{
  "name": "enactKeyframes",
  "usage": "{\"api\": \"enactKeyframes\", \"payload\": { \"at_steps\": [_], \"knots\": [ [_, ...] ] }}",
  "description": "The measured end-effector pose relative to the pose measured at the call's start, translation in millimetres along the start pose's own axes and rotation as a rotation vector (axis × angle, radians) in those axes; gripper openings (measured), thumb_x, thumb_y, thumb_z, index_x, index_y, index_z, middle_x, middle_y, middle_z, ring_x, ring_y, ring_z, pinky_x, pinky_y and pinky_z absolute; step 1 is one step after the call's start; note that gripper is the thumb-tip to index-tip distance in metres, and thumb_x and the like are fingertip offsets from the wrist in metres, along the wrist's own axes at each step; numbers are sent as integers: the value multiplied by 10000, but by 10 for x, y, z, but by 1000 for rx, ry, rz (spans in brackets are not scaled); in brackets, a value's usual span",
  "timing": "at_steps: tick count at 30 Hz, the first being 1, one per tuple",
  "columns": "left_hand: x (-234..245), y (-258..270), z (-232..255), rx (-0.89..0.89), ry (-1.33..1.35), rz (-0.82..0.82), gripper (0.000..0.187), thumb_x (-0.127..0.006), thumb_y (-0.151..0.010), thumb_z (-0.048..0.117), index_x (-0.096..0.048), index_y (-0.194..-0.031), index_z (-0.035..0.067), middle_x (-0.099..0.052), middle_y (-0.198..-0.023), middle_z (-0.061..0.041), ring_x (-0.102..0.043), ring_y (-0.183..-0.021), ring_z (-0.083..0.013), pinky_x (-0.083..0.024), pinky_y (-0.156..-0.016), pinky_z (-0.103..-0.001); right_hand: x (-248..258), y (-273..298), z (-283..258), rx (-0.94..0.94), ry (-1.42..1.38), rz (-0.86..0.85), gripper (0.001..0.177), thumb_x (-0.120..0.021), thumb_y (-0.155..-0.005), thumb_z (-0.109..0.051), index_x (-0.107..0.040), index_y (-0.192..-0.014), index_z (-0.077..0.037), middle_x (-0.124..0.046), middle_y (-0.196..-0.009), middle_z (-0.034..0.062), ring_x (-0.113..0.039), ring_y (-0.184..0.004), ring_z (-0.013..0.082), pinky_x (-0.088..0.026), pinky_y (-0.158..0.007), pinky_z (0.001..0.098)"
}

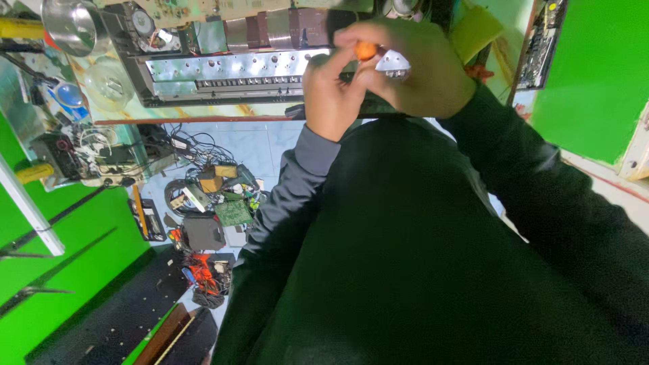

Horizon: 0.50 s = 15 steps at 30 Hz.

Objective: The person uses red-handled pliers to strip the insulation from a wire and then uses a screwdriver to tighten screws on a metal chassis. The person also handles a small yellow component and connects it to the device.

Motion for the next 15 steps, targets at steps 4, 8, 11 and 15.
{"api": "enactKeyframes", "payload": {
  "at_steps": [4, 8, 11, 15],
  "knots": [
    [-12, -77, 22, -107, -4, -81, 284, -742, -930, 171, -725, -1181, 40, -765, -915, -139, -717, -658, -220, -552, -643, -336, -78, 115, -46, -176, -5, 169, 186, -628, -1171, -62, -683, -1338, -1, -720, -1159, 141, -707, -1006, 205, -575, -905, 342],
    [153, -179, 63, -384, -55, -261, 336, -737, -898, 104, -671, -1205, -17, -737, -1085, -197, -705, -893, -344, -543, -786, -403, -194, 138, -184, -357, -51, 210, 261, -620, -1095, -84, -683, -1338, -11, -720, -1132, 136, -707, -933, 187, -600, -823, 325],
    [282, -305, 43, -502, 15, -530, 306, -728, -986, 97, -657, -1263, -9, -713, -1200, -219, -698, -1095, -400, -560, -924, -430, -245, 110, -366, -129, 123, 318, 189, -580, -1108, -69, -664, -1263, -1, -709, -1154, 168, -688, -1037, 275, -506, -1101, 462],
    [260, -476, -20, -575, 133, -679, 262, -686, -1049, 89, -647, -1299, 19, -717, -1211, -204, -721, -1105, -378, -587, -944, -416, -424, 193, -325, -273, 42, 483, 220, -575, -1176, -116, -661, -1340, 4, -718, -1222, 169, -704, -1009, 226, -562, -905, 321]
  ]
}}
Point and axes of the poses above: each hand's wrist, its own y-axis away from the middle knuckle, its own x-axis out of the back of the hand, z = x × y, the point moved 5 cm from there along -y, towards the middle knuckle
